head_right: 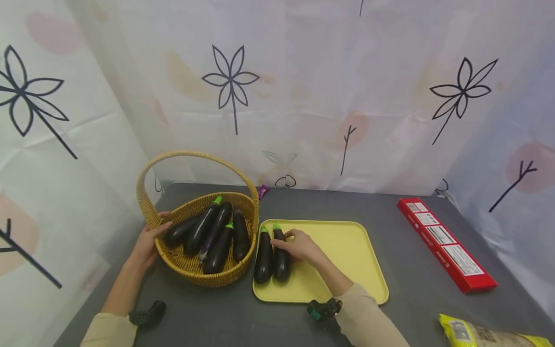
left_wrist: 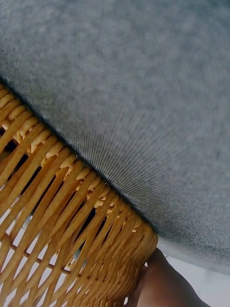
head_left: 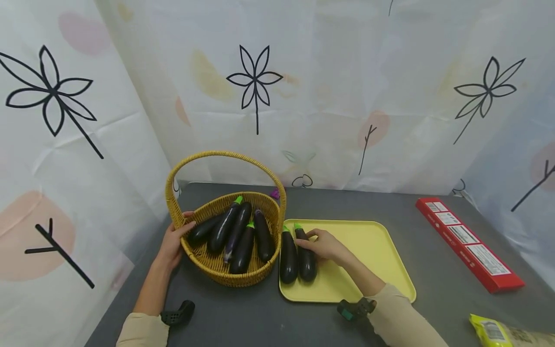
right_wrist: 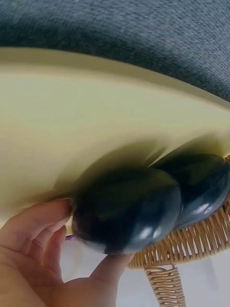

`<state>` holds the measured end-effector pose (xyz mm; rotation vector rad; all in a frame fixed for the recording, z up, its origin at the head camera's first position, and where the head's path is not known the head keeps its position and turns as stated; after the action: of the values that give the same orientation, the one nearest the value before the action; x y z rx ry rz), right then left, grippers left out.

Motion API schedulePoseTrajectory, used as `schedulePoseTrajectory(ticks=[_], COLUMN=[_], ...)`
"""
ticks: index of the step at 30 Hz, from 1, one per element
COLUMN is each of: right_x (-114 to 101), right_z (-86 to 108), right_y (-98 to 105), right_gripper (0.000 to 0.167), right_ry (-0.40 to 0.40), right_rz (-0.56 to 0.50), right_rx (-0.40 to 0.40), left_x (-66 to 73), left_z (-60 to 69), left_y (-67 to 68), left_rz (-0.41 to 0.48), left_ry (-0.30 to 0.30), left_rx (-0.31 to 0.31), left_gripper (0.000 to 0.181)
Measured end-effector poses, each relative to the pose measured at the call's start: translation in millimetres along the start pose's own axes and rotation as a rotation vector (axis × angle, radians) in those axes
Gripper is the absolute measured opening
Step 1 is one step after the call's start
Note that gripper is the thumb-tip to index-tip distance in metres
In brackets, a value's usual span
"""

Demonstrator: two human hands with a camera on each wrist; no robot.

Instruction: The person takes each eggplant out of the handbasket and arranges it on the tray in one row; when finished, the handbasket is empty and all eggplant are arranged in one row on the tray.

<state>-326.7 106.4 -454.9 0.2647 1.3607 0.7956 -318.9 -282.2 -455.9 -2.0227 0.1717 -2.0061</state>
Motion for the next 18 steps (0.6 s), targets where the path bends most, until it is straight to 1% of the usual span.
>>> schedulePoseTrajectory(ticks=[7,13,18], right_x=[7.3,10.9,8.9], right_z=[-1.1,-2.1,2.4], right_y=[-1.7,0.0,1.6], right_gripper=[0.054,0.052,0.048], right_ry=[-0.029,-0.025,0.002], right_rz=[-0.134,-0.17,-0.192], right_rx=[-0.043,-0.061,-0.094], left_x=[-1.4,-2.7,-2.4], left_z=[-0.7,-1.2,-1.9], left_y=[1.3,2.4,2.1], left_rz=[-0.007,-0.015,-0.002], left_ry=[0.005,0.017,0.012], left_rx=[0.013,0.021,0.02], left_gripper=[0.024,0.026,0.025])
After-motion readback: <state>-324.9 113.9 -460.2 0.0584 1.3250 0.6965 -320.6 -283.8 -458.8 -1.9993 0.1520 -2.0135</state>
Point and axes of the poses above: each hand's wrist, its own z-axis away from the middle knuckle, its own y-axis out of the back of the hand, x = y × z, the point moved 7 cm from there along -z, towards the middle knuckle, and after that the axes turned 4 degrees about z, right-handed, at the moved point
